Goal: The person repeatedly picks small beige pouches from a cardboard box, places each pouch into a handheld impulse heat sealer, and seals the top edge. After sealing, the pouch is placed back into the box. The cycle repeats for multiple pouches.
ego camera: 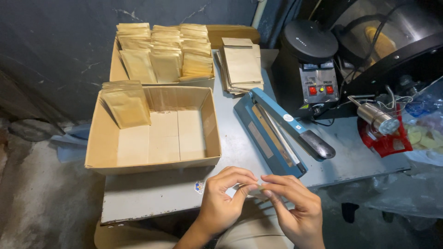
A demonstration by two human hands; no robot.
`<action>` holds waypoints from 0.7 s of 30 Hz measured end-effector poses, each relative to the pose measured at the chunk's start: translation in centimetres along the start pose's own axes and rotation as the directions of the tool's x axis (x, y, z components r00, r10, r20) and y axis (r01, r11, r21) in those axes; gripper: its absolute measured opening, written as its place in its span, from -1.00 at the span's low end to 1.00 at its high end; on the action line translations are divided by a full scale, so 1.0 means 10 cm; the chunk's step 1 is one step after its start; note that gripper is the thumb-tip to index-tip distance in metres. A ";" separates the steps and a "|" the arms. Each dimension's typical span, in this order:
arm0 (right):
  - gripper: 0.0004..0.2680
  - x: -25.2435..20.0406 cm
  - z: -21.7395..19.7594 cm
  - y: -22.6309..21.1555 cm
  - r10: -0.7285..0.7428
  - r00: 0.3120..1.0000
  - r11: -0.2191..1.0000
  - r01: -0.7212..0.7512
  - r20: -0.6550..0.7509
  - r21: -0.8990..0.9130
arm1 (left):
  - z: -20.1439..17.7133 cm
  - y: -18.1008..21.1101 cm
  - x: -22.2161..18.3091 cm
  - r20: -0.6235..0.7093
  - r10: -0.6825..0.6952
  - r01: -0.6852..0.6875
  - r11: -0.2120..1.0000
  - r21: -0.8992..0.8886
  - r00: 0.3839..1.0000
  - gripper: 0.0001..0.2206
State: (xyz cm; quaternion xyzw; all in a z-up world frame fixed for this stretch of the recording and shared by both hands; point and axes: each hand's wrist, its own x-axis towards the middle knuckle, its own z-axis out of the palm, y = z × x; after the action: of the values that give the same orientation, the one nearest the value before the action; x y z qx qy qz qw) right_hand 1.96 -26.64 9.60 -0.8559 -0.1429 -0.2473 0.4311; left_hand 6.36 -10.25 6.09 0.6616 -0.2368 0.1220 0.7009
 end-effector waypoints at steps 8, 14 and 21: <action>-0.96 -0.05 0.02 0.05 0.020 0.997 0.999 -0.017 -0.081 0.046 | -0.02 0.01 0.04 0.019 0.000 0.000 1.000 0.007 1.000 -0.92; -0.94 -0.05 0.03 0.07 0.088 0.992 0.994 -0.082 -0.088 0.067 | 0.03 0.03 0.04 0.027 0.001 0.000 1.000 -0.027 1.000 -0.95; -0.96 -0.05 -0.06 0.05 0.021 0.999 1.000 -0.021 -0.041 -0.007 | 0.06 0.01 0.03 0.032 -0.020 0.021 1.000 -0.012 0.999 -0.94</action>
State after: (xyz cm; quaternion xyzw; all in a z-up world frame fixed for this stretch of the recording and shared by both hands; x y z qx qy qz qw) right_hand 1.57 -27.38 9.30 -0.8536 -0.1243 -0.2609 0.4335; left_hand 6.45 -10.87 6.37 0.6614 -0.2420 0.1026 0.7025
